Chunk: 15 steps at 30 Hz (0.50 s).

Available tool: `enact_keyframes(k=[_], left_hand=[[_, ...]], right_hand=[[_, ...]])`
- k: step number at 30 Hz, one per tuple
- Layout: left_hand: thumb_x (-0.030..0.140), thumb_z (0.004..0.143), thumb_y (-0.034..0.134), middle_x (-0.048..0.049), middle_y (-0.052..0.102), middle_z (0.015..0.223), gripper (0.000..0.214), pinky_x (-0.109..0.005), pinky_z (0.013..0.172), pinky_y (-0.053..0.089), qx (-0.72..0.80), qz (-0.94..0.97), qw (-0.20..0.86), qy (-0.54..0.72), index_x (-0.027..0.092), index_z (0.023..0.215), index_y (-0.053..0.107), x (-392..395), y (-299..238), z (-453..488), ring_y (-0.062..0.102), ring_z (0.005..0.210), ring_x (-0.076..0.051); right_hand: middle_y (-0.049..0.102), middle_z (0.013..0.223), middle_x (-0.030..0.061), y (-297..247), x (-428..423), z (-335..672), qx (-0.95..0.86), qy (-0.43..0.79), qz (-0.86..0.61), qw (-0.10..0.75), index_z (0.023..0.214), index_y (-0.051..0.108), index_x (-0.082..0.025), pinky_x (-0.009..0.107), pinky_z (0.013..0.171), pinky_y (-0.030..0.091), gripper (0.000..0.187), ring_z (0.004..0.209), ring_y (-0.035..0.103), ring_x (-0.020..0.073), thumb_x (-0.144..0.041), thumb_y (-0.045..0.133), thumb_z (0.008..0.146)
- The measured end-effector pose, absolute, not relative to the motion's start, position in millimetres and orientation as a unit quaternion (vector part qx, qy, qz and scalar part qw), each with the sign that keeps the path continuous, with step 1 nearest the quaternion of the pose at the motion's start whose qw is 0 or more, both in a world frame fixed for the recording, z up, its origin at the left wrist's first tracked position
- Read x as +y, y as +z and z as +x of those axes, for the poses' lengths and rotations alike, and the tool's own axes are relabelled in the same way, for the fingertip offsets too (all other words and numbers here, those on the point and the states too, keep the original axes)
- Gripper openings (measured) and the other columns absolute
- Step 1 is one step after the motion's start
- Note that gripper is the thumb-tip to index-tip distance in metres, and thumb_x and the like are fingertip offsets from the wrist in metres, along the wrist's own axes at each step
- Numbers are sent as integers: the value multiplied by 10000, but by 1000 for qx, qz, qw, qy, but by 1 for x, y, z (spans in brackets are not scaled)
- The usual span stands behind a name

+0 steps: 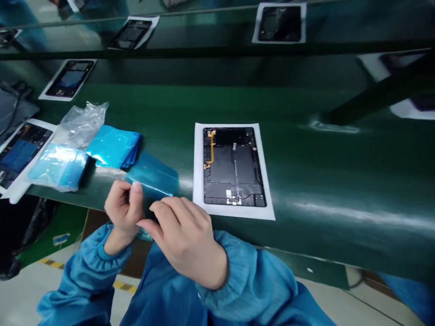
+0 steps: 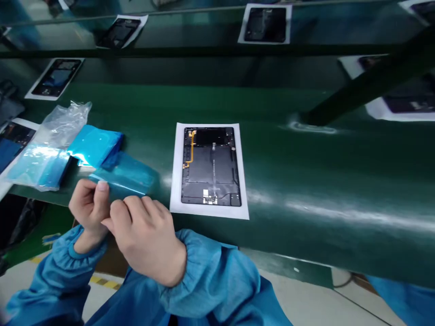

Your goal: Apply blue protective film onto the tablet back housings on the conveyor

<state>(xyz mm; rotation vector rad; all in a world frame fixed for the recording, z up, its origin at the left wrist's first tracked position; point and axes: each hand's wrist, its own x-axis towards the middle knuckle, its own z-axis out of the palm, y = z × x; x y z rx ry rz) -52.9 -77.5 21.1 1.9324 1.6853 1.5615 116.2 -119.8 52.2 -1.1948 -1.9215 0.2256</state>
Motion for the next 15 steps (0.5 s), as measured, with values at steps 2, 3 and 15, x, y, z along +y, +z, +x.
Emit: enact_keyframes(k=[2,3,15], left_hand=[[286,970,674,84,408,555,313,-225,474,273,561,618,73,546,192,712,523,-80,22,-46,354,470,-70],[284,961,683,85,407,550,315,-223,473,264,559,615,75,551,188,704,527,-82,22,-44,349,467,-66],[788,710,833,-2,626,911,639,-317,619,500,478,658,29,581,253,1018,668,-76,30,-64,575,713,-160]], right_hand=[[685,785,26,54,-111,122,-777,61,-473,411,896,721,-184,381,600,482,172,678,620,197,-328,763,981],[671,763,15,53,-110,123,-781,50,-474,404,886,725,-184,377,591,471,153,665,603,191,-294,749,989],[789,873,22,45,-105,156,-770,41,-454,446,945,770,-153,327,677,594,135,732,723,164,-127,660,1018]])
